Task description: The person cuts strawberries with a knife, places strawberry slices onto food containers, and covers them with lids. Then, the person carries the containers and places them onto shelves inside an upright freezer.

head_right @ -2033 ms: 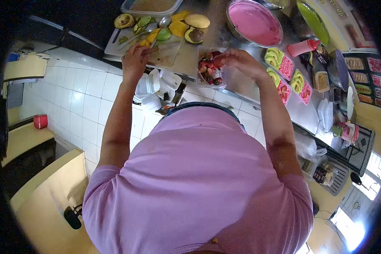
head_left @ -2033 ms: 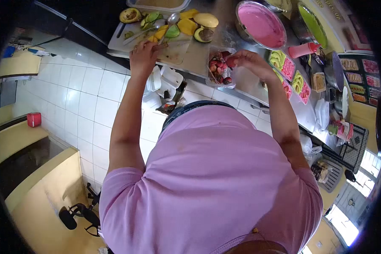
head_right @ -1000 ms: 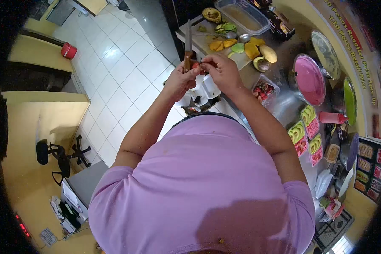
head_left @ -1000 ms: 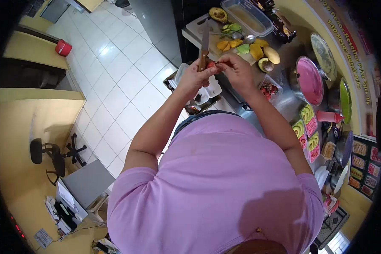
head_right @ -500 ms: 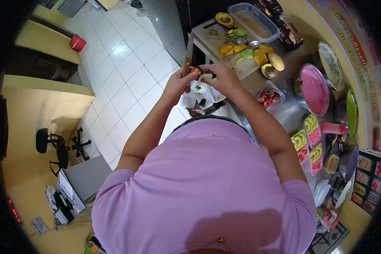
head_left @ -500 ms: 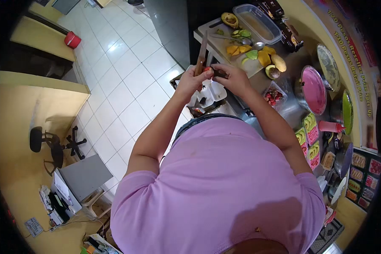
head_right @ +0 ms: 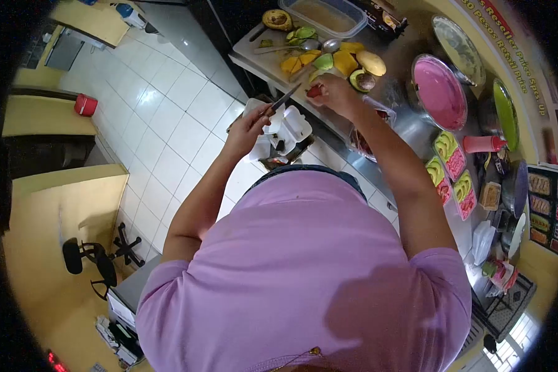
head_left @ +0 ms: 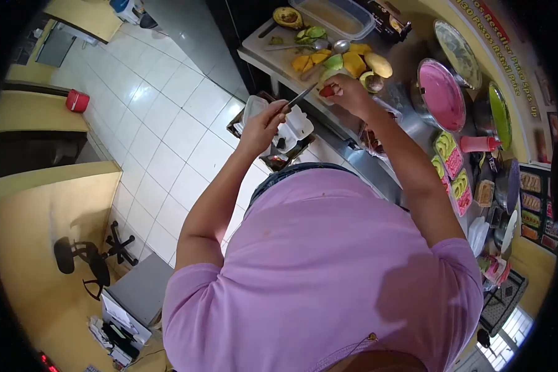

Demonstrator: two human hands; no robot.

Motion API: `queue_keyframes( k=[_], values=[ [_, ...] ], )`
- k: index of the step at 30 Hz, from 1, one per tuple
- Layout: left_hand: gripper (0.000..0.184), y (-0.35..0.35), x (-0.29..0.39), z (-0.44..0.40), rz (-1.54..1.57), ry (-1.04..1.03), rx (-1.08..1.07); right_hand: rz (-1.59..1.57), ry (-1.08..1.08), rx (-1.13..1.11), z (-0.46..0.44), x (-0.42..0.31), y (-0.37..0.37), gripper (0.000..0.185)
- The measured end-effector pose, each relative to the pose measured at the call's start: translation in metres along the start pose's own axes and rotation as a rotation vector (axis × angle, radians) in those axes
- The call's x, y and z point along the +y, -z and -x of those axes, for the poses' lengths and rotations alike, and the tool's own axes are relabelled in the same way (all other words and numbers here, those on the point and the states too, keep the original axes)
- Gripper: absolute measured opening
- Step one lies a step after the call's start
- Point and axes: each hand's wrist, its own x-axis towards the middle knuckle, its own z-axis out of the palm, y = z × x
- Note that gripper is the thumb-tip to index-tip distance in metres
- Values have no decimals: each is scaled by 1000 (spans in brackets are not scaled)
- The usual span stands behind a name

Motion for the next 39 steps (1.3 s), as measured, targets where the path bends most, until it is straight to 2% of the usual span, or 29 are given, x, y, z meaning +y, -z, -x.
queue_keyframes(
  k=[1,3,6,11,13,16,19,23,25,29,31,33,39],
  values=[
    [40,-1,8,-1,0,4,-20,-52,18,-49,-2,11,1,43],
    [37,-2,24,-6,-536,-226,-23,-155,12,-90,0,21,3,46],
    [35,-16,27,-26,-573,-294,-14,-57,82,-105,-5,19,11,44],
    [37,-29,23,-60,-588,-438,18,-55,63,-159,-9,21,16,42],
    [37,-30,24,-64,-629,-400,-7,50,200,-121,-13,29,14,43],
    [35,-29,27,-68,-669,-362,-69,214,216,-74,-13,36,12,43],
    [38,-30,27,-69,-605,-392,-30,192,185,-73,-13,34,13,41],
    [38,-32,21,-70,-679,-382,-77,193,186,-71,-15,33,15,41],
    [38,-37,17,-70,-691,-380,-75,166,275,-63,-16,36,15,44],
    [42,-45,9,-73,-749,-396,-53,217,226,-120,-17,31,23,44],
    [43,-41,14,-72,-770,-402,-61,181,213,-87,-13,22,24,41],
    [43,-37,21,-71,-660,-461,-14,162,242,-84,-17,28,21,41],
    [41,-33,33,-68,-681,-434,-35,170,243,-118,-19,35,18,40]
  ],
)
